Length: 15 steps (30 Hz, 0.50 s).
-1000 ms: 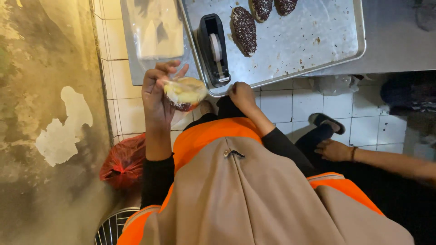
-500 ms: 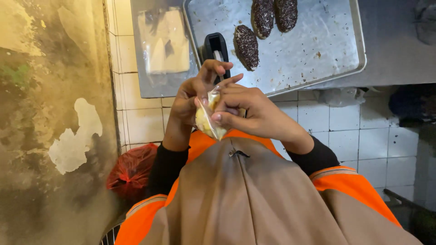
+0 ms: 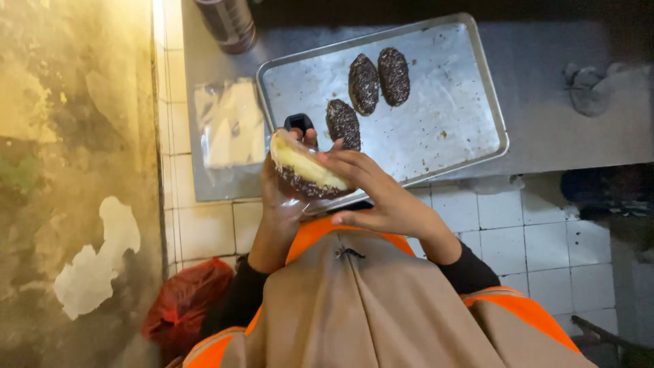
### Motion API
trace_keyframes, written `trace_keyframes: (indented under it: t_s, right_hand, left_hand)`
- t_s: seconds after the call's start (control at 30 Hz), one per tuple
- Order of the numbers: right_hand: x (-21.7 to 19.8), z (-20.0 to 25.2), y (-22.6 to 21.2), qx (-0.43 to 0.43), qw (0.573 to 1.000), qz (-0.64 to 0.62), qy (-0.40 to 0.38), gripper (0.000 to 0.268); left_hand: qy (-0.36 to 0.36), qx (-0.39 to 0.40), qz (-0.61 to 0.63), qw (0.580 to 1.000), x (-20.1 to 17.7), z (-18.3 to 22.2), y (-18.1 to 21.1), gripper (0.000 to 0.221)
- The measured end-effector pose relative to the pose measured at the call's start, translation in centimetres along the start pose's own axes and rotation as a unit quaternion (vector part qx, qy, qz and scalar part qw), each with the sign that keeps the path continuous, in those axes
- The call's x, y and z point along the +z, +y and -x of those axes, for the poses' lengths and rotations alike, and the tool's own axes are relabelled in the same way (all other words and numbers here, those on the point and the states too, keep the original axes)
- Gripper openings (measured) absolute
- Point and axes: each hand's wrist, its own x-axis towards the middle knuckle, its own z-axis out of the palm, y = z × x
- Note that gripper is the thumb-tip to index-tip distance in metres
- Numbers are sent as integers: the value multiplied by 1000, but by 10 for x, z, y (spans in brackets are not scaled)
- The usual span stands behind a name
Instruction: Packaging chocolate-topped bread into plastic bags and sealing them with a tape dispenser.
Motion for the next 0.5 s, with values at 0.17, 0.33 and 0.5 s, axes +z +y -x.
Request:
trace_keyframes:
  t_s: [0.17, 0.33, 0.5]
  right_hand:
    - [-19, 17, 82, 145, 953, -250, 95, 69]
    - [-131, 18, 127, 31, 878, -389, 277, 58]
    - [-359, 43, 226, -167, 829, -210, 491, 40]
  left_hand:
    - [151, -87, -106, 979, 33, -24, 2, 49]
    - [76, 76, -328, 939, -8, -40, 44, 56]
    - [299, 155, -853, 399, -147, -11, 123, 61]
